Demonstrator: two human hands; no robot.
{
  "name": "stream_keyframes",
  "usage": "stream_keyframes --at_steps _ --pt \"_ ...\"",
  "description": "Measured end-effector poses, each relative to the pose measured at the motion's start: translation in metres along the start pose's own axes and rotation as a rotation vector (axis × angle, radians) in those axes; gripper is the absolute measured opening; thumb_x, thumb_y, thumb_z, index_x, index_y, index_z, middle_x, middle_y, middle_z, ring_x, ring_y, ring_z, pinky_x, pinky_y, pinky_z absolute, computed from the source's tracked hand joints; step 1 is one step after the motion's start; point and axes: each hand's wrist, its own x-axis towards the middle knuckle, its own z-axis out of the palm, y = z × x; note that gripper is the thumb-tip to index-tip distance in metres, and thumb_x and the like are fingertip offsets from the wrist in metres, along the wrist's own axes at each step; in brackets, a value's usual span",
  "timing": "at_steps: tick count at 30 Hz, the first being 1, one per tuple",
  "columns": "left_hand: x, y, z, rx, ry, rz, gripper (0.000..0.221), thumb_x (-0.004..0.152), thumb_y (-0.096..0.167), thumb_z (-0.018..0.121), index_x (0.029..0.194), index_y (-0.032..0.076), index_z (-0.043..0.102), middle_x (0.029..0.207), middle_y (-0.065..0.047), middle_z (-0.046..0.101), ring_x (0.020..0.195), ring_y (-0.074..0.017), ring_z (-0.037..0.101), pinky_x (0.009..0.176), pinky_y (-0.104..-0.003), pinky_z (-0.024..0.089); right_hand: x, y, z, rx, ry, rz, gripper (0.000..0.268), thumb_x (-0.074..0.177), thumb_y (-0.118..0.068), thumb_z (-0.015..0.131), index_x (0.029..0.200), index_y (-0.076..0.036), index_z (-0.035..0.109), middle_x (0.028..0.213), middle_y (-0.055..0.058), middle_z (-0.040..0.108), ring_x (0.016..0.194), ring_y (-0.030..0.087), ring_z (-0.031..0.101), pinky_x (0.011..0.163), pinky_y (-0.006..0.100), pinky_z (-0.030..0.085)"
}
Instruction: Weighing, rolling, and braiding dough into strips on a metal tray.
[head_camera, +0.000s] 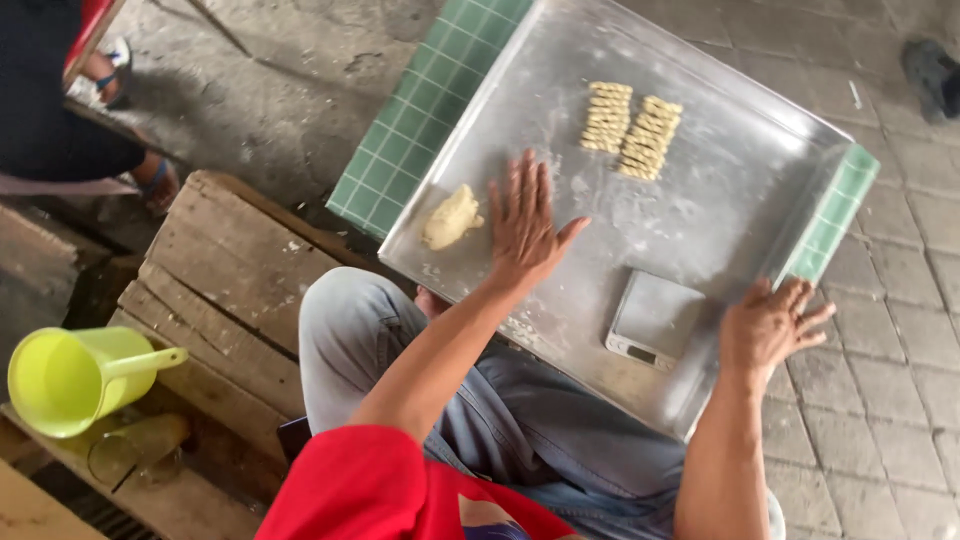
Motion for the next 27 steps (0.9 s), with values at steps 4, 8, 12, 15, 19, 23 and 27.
stream_keyframes --at_steps 4,8,12,15,19,23,27 --pt "-0.041 0.005 0.013 0.078 0.039 0.042 0.106 0.097 0.082 0.017 0.164 0.000 0.005 0.170 -0.024 -0.005 0.158 -0.0423 0.000 0.128 -0.058 0.007 0.001 0.006 0.005 -0.001 0.042 -0.075 0.059 0.113 -0.034 0.028 0.153 0.008 0.039 0.161 0.027 0.036 0.144 0.055 0.006 0.108 0.080 0.007" --pt "-0.049 -0.002 0.018 0.132 0.003 0.113 0.097 0.101 0.076 0.015 0.164 0.003 -0.001 0.168 -0.030 -0.003 0.157 -0.0456 0.001 0.128 -0.058 0.003 -0.001 0.003 0.002 0.116 0.045 -0.090 0.062 0.110 -0.035 0.028 0.158 0.001 0.040 0.165 0.015 0.036 0.145 0.056 0.004 0.108 0.082 0.002" --pt "-0.004 -0.003 0.001 0.150 0.031 0.086 0.089 0.103 0.072 0.014 0.165 0.009 0.005 0.168 -0.029 0.002 0.157 -0.0455 0.005 0.128 -0.057 0.009 -0.002 0.000 -0.003 0.171 -0.013 -0.047 0.066 0.108 -0.038 0.026 0.159 0.002 0.035 0.166 0.015 0.032 0.147 0.049 -0.006 0.111 0.078 -0.004" --pt "0.035 -0.008 0.009 0.109 0.074 0.037 0.091 0.104 0.075 0.016 0.167 0.009 0.007 0.170 -0.025 0.001 0.159 -0.0429 0.008 0.128 -0.058 0.011 0.002 0.013 0.012 0.188 0.012 -0.055 0.065 0.109 -0.042 0.027 0.158 0.000 0.039 0.164 0.015 0.037 0.147 0.048 -0.007 0.110 0.078 -0.004" --pt "0.082 -0.025 0.020 0.044 0.330 0.132 0.084 0.105 0.069 0.044 0.160 0.006 0.037 0.164 -0.028 0.030 0.152 -0.0442 0.033 0.120 -0.066 0.024 0.008 0.035 0.032 0.086 0.116 -0.160 0.059 0.118 -0.040 0.034 0.156 0.002 0.048 0.162 0.018 0.043 0.148 0.053 0.007 0.111 0.078 0.008" --pt "0.127 -0.038 0.012 -0.047 0.224 0.136 0.093 0.105 0.075 0.033 0.162 0.002 0.034 0.166 -0.028 0.022 0.156 -0.0451 0.021 0.122 -0.068 0.012 0.006 0.029 0.029 0.072 0.138 -0.163 0.055 0.116 -0.035 0.037 0.154 0.002 0.051 0.160 0.019 0.046 0.146 0.054 0.008 0.110 0.079 0.012" --pt "0.130 -0.038 0.017 0.019 0.236 0.099 0.094 0.107 0.076 0.031 0.162 0.000 0.028 0.166 -0.030 0.019 0.156 -0.0441 0.018 0.123 -0.066 0.013 0.009 0.033 0.035 0.033 0.168 -0.163 0.053 0.116 -0.035 0.038 0.153 0.000 0.052 0.159 0.018 0.048 0.147 0.053 0.011 0.110 0.079 0.014"
